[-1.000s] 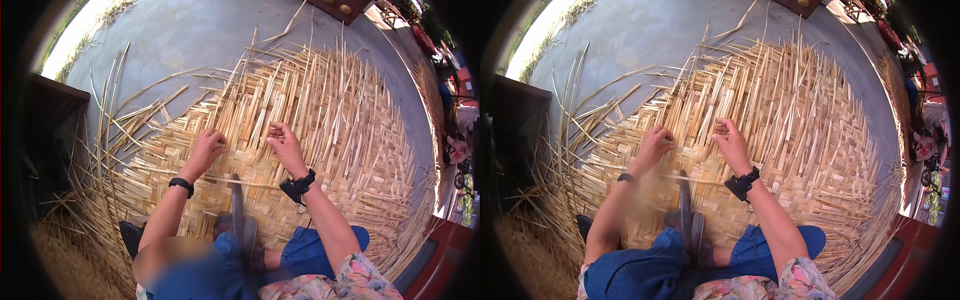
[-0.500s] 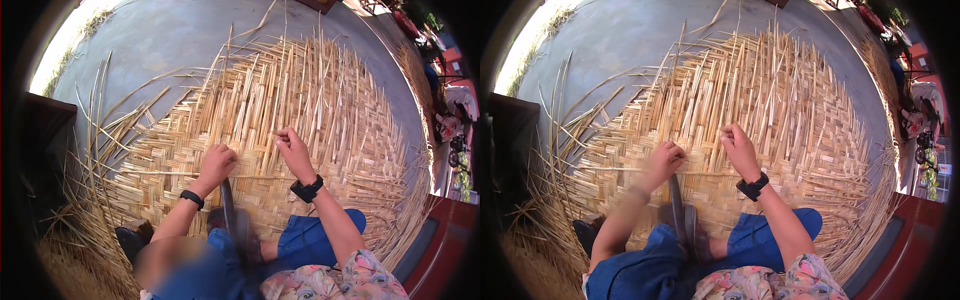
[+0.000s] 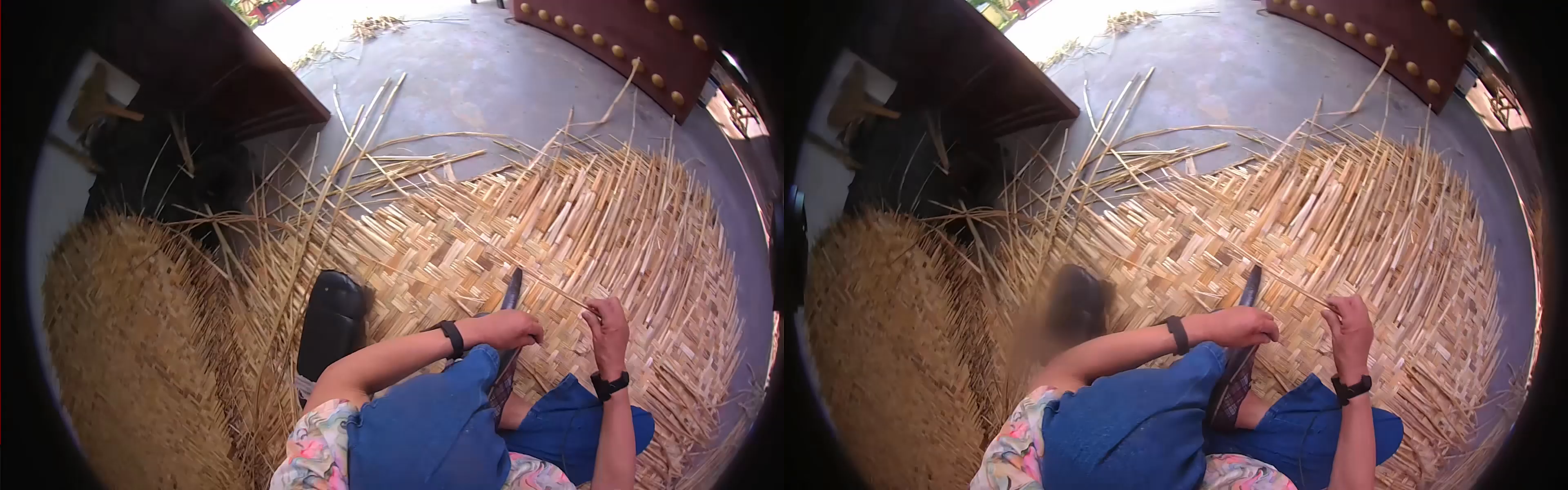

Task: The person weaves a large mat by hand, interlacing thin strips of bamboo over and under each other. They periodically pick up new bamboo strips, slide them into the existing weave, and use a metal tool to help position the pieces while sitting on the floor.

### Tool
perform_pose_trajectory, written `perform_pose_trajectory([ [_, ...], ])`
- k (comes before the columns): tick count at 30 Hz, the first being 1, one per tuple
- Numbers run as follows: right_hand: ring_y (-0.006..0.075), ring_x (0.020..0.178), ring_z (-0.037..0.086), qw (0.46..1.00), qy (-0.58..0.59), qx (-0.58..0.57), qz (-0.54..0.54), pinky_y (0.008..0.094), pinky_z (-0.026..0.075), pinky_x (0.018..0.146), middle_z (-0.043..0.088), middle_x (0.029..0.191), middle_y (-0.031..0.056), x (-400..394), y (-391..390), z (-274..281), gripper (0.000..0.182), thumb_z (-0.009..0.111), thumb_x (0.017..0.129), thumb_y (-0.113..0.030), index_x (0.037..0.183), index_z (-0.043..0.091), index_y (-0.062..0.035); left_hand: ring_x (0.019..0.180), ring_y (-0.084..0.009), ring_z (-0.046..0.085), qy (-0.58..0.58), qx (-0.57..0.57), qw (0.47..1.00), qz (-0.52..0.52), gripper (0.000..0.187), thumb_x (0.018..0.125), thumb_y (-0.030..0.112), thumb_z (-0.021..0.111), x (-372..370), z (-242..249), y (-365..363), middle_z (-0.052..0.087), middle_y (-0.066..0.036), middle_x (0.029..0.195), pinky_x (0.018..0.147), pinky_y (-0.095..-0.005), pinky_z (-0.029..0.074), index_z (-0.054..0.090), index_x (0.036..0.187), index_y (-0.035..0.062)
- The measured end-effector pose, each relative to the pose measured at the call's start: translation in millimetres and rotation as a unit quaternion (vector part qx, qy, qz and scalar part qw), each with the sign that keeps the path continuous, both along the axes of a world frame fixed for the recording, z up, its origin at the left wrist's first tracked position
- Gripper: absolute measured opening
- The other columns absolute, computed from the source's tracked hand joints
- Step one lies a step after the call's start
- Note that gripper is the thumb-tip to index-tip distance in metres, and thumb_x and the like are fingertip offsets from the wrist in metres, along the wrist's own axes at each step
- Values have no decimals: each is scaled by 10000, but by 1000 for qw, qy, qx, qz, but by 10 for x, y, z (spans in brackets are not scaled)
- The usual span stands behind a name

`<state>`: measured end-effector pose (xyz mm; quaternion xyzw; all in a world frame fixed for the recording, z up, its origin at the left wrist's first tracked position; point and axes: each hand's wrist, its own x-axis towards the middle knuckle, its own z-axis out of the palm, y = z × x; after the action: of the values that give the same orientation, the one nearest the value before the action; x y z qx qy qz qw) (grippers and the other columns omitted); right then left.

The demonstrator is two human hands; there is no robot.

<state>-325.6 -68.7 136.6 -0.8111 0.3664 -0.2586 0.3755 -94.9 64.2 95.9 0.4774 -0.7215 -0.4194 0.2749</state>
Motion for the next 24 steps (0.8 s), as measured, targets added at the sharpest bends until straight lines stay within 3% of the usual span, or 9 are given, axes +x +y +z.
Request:
perform_pose_trajectory([
  [5, 280, 817, 595, 988, 141, -48, 48, 351, 479, 751, 566, 875, 111, -547, 109, -82, 73, 680, 917, -56, 977, 643, -40, 934, -329, 669, -99, -95, 955, 263, 121, 908, 74, 673, 738, 341, 1119, 688, -130, 984, 801, -412, 548, 711, 1023, 69],
  [9, 296, 800, 598, 977, 182, -53, 101, 364, 481, 738, 576, 841, 126, -756, 73, 194, 86, 692, 892, -23, 967, 652, -29, 859, -169, 689, -33, -122, 753, 646, 139, 950, 76, 680, 1487, 553, 2563, 734, -83, 981, 768, -286, 548, 727, 1074, 34],
  [11, 327, 807, 615, 950, 258, -116, 135, 387, 490, 731, 598, 854, 142, -667, 70, 737, 113, 686, 873, -5, 977, 653, -31, 878, -103, 662, 45, -118, 640, 758, 138, 959, 29, 629, 2036, 335, 3389, 732, -32, 955, 786, -250, 527, 721, 1058, 2],
  [12, 342, 819, 623, 946, 244, -142, 159, 398, 494, 731, 609, 866, 151, -593, 96, 1012, 127, 682, 864, 1, 984, 651, -29, 891, -164, 696, 12, -60, 580, 812, 173, 930, 71, 651, 2298, 123, 3825, 748, -70, 974, 807, -290, 538, 717, 1077, 6],
  [13, 358, 831, 632, 941, 230, -172, 178, 410, 498, 732, 620, 879, 160, -502, 153, 1288, 142, 678, 855, 7, 990, 649, -27, 917, -272, 718, -168, -9, 554, 815, 226, 882, 132, 686, 2515, -137, 4243, 752, -134, 1001, 834, -367, 549, 723, 1075, 20],
  [17, 373, 860, 637, 927, 250, -188, 207, 431, 514, 775, 639, 884, 163, -430, 285, 1694, 160, 680, 851, -2, 1008, 655, -20, 937, -354, 701, -260, 226, 590, 730, 184, 835, 167, 731, 2457, -234, 4659, 735, -179, 981, 847, -448, 537, 762, 976, 52],
  [20, 386, 987, 606, 897, 327, -201, 220, 450, 500, 865, 628, 1009, 155, -656, 457, 1675, 384, 777, 750, -53, 1108, 636, -44, 910, -330, 706, -265, 145, 558, 773, 184, 835, 174, 746, 2576, -724, 4827, 737, -170, 939, 820, -424, 538, 764, 971, 51],
  [23, 394, 1041, 571, 870, 380, -223, 220, 449, 486, 898, 602, 1080, 148, -977, 541, 1536, 547, 821, 659, -71, 1166, 615, -65, 849, -307, 705, -92, 88, 612, 780, 200, 839, 184, 757, 2587, -630, 4911, 733, -161, 885, 775, -393, 532, 754, 972, 35],
  [24, 392, 1024, 577, 879, 377, -206, 206, 448, 491, 886, 605, 1064, 149, -1068, 543, 1508, 525, 815, 660, -67, 1149, 624, -65, 796, -290, 698, -145, 65, 651, 742, 221, 845, 212, 759, 2515, -401, 4870, 726, -156, 841, 735, -374, 518, 747, 962, 25],
])
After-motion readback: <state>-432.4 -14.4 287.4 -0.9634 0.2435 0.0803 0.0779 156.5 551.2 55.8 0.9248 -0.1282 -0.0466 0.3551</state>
